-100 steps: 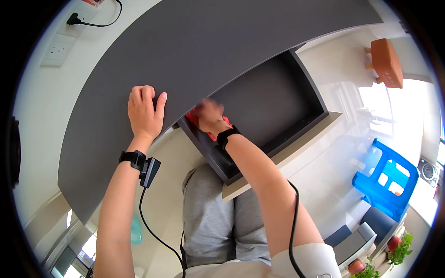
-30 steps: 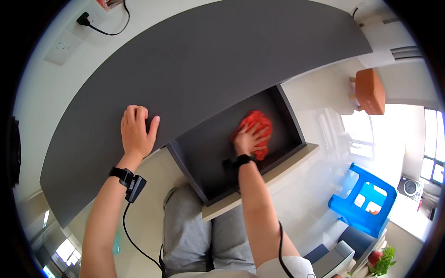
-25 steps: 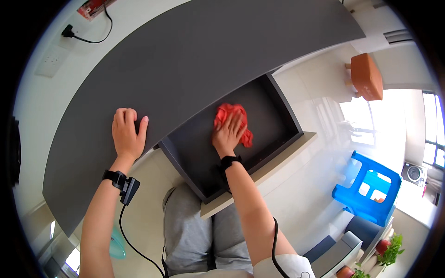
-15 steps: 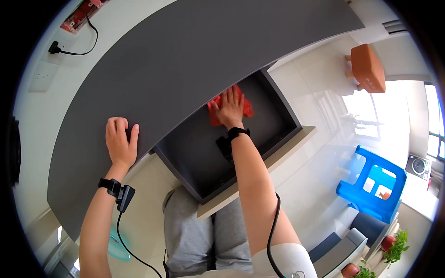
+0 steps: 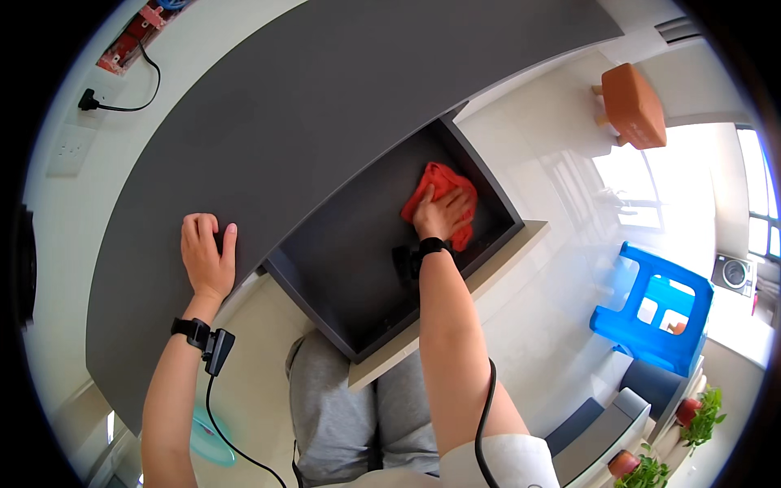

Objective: The person wipes the inside and edges of an open drawer with a cloth, puts a remote and an object in a plastic bag into the drawer, and سپس rinses and wrings out the cloth in a basin of water.

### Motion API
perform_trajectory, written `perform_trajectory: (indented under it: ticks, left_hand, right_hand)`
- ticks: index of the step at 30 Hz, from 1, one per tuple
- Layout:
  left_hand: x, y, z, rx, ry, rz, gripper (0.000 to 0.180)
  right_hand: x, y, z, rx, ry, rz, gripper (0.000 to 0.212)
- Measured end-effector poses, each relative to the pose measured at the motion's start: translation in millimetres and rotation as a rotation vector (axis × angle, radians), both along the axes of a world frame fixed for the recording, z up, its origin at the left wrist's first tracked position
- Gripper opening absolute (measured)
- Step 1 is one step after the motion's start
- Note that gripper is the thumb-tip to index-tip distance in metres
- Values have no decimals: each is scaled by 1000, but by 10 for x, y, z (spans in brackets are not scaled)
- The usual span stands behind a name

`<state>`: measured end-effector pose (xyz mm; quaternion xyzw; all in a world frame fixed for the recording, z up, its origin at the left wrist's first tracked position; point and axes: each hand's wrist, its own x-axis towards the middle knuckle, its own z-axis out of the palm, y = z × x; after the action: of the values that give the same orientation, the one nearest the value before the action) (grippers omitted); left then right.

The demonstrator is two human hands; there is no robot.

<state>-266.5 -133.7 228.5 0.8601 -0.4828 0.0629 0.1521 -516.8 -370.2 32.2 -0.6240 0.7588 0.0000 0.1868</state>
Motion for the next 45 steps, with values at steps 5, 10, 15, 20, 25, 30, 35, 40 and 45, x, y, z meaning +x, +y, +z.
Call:
perform_trajectory:
  ticks: [5, 10, 15, 20, 25, 30, 35, 40, 45]
  left_hand:
    - [-16, 10, 8, -10, 8, -5, 25]
    - [-18, -14, -11, -15, -9, -10, 25]
    - [-8, 4, -5, -19, -38, 2, 26]
    - [-11, 11, 28, -10, -25, -3, 25]
    - [3, 21, -10, -20, -26, -8, 25]
    - [4, -10, -12, -27, -16, -19, 25]
    - [-6, 9, 12, -22, 9, -6, 24]
    - [-14, -4, 4, -26, 10, -10, 24]
    - [-21, -9, 26, -21, 2, -1, 24]
  right_hand:
    - [-134, -78, -157, 13, 56, -204, 82]
    - [-372, -213, -545, -119, 88, -339, 85]
    - [-258, -36, -396, -60, 45, -310, 82]
    - [291, 763, -266, 23, 131, -421, 81]
    - [451, 735, -245, 128, 67, -587, 83]
    - [183, -138, -410, 64, 156, -679, 84]
    - [-8, -505, -433, 101, 78, -635, 85]
    - [-13, -447, -410, 42, 71, -584, 86]
    - [-194, 90, -349, -83, 33, -334, 83]
